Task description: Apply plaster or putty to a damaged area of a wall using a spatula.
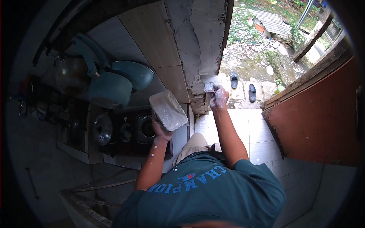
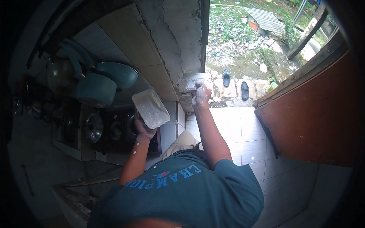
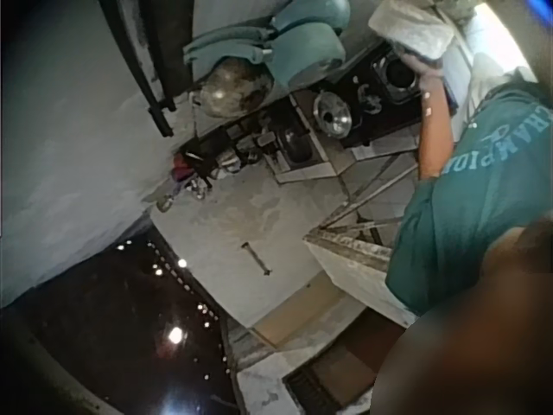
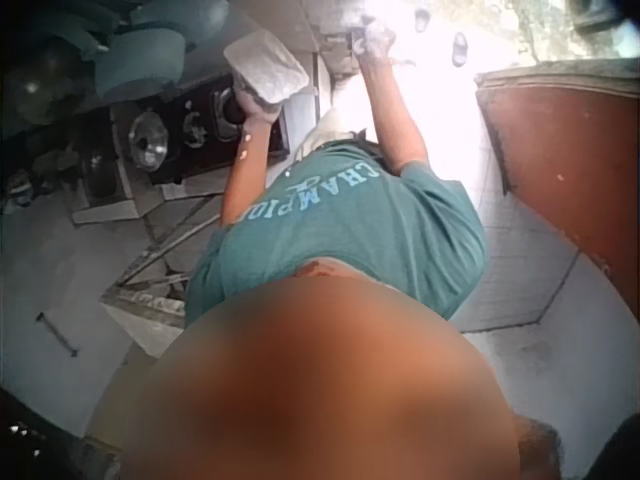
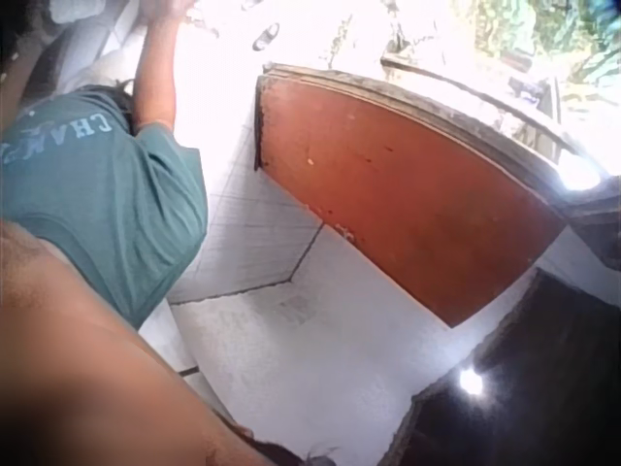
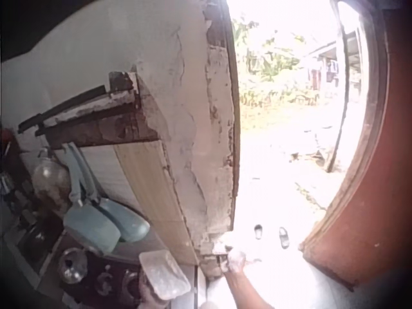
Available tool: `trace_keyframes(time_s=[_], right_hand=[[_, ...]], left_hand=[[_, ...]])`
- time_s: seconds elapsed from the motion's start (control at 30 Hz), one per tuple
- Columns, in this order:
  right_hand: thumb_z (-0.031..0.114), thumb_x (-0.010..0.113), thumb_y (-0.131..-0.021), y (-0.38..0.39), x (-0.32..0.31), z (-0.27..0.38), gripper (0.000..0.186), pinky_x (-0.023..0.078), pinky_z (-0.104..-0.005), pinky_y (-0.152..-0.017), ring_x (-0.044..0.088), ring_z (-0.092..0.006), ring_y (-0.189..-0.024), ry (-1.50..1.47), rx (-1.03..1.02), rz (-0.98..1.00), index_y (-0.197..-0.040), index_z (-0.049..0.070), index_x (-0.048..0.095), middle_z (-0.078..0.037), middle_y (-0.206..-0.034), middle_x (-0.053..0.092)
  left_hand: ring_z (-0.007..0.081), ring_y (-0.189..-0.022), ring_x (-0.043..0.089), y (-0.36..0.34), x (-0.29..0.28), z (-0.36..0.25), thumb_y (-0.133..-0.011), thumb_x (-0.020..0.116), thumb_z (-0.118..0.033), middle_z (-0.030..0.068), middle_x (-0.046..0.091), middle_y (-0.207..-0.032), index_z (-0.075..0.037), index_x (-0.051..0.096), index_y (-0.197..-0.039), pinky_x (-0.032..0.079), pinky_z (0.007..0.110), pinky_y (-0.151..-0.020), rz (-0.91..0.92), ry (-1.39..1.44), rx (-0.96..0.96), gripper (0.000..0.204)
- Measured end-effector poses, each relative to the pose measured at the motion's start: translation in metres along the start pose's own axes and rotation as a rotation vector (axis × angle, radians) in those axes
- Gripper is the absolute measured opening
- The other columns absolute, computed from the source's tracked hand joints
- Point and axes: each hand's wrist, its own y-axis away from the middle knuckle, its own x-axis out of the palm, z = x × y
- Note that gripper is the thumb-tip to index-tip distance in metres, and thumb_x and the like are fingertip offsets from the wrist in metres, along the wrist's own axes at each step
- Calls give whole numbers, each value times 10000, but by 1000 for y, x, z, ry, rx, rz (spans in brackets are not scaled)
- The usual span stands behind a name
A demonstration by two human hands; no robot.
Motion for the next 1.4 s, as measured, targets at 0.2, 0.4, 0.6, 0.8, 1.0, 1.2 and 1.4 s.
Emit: trace_keyframes(time_s=[0.2, 0.4, 0.6, 0.8, 1.0, 1.2, 1.4], right_hand=[[-10, 528, -853, -56, -56, -73, 78, 571, -311, -565, 632, -221, -662, 194, 169, -29, -809, -11, 593, -122, -804, 602], [14, 519, -873, -63, -19, -65, 83, 589, -361, -610, 644, -255, -688, -15, 287, -120, -904, 4, 595, -114, -806, 615], [0, 520, -877, -39, 21, -15, 89, 596, -373, -621, 644, -255, -702, -176, 239, 34, -942, 8, 580, -117, -839, 614], [4, 554, -875, 33, 65, 65, 39, 584, -337, -694, 621, -209, -713, -172, 16, 92, -886, -15, 586, -82, -834, 593], [-21, 532, -853, 52, 38, 43, 79, 495, -268, -543, 569, -154, -612, 22, 54, 103, -799, 6, 583, -58, -741, 557], [3, 534, -851, -13, -15, -54, 80, 553, -318, -576, 598, -210, -631, 91, 232, -34, -807, 26, 597, -81, -746, 575], [1, 532, -849, -64, -18, -80, 111, 569, -378, -643, 631, -248, -693, -102, 241, -15, -885, 46, 627, -97, -819, 629]], left_hand=[[341, -1246, 499, -7, 15, 5, -920, 466, -563, 95, 508, -1366, -139, 433, -1399, 401, 550, -1043, 40, -16, -26, 640], [342, -1252, 494, -1, 21, 2, -922, 463, -551, 95, 503, -1373, -150, 433, -1401, 396, 553, -1046, 41, -16, -19, 625], [333, -1247, 499, 0, 18, 1, -925, 462, -553, 95, 505, -1369, -139, 432, -1399, 401, 530, -1049, 29, -12, -4, 630], [334, -1230, 516, -13, 19, 9, -921, 471, -537, 95, 524, -1350, -131, 456, -1380, 415, 536, -1033, 53, -17, -32, 613], [325, -1228, 520, -15, 18, 11, -912, 476, -545, 90, 516, -1360, -131, 444, -1387, 421, 526, -1032, 58, -23, -9, 632], [332, -1240, 510, -7, 16, 10, -904, 480, -561, 87, 508, -1371, -143, 438, -1395, 413, 539, -1035, 21, -8, 13, 647], [339, -1251, 498, 4, 19, 13, -911, 469, -572, 88, 497, -1385, -152, 428, -1407, 400, 553, -1040, 66, 20, 18, 651]])
